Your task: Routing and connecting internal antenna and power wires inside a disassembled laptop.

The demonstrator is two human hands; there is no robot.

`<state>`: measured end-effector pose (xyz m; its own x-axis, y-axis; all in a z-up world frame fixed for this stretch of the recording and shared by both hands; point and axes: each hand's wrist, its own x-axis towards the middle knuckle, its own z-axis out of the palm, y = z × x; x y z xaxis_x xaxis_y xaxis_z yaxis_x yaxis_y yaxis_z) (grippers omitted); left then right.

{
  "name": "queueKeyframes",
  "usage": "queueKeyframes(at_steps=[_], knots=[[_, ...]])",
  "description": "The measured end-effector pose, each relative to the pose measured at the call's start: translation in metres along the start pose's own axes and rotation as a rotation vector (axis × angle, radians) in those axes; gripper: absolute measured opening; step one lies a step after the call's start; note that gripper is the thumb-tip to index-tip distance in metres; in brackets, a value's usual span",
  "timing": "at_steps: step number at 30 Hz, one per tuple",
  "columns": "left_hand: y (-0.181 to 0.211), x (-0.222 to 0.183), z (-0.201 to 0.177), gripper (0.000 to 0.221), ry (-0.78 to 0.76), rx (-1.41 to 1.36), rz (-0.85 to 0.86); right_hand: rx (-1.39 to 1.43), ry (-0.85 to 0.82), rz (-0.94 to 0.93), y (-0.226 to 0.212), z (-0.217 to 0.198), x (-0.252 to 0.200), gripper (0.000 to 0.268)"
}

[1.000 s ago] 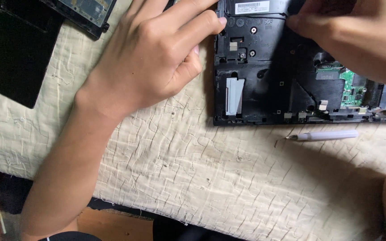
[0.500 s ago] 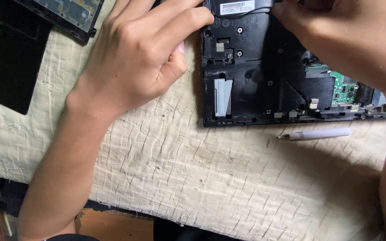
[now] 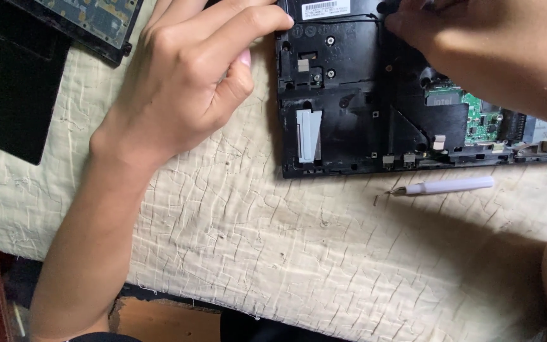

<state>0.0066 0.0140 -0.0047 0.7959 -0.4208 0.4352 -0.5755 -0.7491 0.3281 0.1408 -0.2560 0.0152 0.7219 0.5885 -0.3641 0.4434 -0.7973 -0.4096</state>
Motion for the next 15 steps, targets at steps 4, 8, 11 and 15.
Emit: queueKeyframes(at_steps=[4, 8, 11, 15], knots=[[0.005, 0.0, 0.0, 0.036, -0.02, 0.122, -0.028, -0.157, -0.02, -0.053, 0.008, 0.004, 0.005, 0.045], [0.012, 0.002, 0.0, 0.037, -0.031, 0.243, -0.06, -0.072, 0.009, -0.073, -0.002, 0.0, 0.002, 0.045], [0.015, 0.002, 0.001, 0.034, -0.01, 0.24, -0.074, -0.069, -0.06, 0.063, -0.006, -0.002, 0.001, 0.053], [0.015, 0.001, 0.002, 0.031, -0.029, 0.183, -0.118, -0.071, -0.13, 0.202, -0.003, 0.0, 0.006, 0.054]])
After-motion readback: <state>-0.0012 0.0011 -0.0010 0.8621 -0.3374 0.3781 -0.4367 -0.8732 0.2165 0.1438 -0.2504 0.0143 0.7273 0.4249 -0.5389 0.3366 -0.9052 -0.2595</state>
